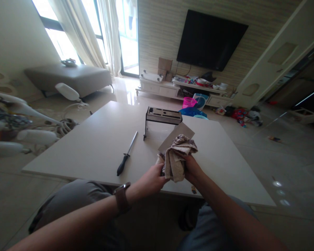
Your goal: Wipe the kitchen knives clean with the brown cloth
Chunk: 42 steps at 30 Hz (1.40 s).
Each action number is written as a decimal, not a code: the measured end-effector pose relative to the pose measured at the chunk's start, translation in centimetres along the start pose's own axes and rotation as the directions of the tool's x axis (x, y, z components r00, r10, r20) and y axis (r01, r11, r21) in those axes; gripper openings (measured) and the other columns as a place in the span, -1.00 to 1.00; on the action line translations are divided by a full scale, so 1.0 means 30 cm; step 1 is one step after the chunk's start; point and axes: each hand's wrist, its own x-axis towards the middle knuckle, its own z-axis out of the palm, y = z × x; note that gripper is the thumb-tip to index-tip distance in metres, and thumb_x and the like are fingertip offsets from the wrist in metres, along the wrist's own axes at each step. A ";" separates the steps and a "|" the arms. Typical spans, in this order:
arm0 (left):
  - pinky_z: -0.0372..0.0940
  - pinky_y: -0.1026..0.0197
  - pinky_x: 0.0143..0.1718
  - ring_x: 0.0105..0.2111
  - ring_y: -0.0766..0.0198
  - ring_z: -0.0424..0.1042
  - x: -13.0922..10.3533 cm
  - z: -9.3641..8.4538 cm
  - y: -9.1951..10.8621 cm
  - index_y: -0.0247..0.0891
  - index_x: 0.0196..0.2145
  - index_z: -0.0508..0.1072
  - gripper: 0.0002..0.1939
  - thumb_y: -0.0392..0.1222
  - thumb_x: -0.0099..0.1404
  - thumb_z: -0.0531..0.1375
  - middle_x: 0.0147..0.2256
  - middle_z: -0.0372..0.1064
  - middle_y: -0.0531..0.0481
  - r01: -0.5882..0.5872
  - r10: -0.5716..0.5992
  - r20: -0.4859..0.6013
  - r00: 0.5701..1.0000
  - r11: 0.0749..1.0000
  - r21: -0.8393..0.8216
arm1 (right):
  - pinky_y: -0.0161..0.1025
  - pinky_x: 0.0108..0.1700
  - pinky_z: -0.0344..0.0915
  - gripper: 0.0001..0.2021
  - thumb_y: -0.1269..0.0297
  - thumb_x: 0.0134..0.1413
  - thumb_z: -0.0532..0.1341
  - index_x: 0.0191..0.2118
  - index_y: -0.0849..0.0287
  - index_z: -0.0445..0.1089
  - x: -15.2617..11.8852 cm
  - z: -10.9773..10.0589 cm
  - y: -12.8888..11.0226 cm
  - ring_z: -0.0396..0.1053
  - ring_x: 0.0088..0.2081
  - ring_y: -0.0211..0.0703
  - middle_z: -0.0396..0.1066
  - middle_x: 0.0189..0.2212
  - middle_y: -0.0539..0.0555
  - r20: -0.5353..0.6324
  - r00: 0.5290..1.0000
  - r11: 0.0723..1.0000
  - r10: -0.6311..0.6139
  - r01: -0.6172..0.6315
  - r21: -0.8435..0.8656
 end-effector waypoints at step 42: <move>0.30 0.12 0.07 -0.09 0.10 0.43 -0.001 0.000 0.004 -0.38 0.04 0.56 -0.59 -0.12 0.29 0.26 -0.08 0.54 -0.16 -0.018 0.019 0.012 1.000 1.000 -0.025 | -0.06 -0.03 0.46 -0.57 0.22 -0.36 0.56 -0.24 0.11 0.55 0.001 -0.004 0.004 0.55 -0.16 0.07 0.63 -0.23 0.06 -0.019 1.000 1.000 0.016 -0.016 -0.010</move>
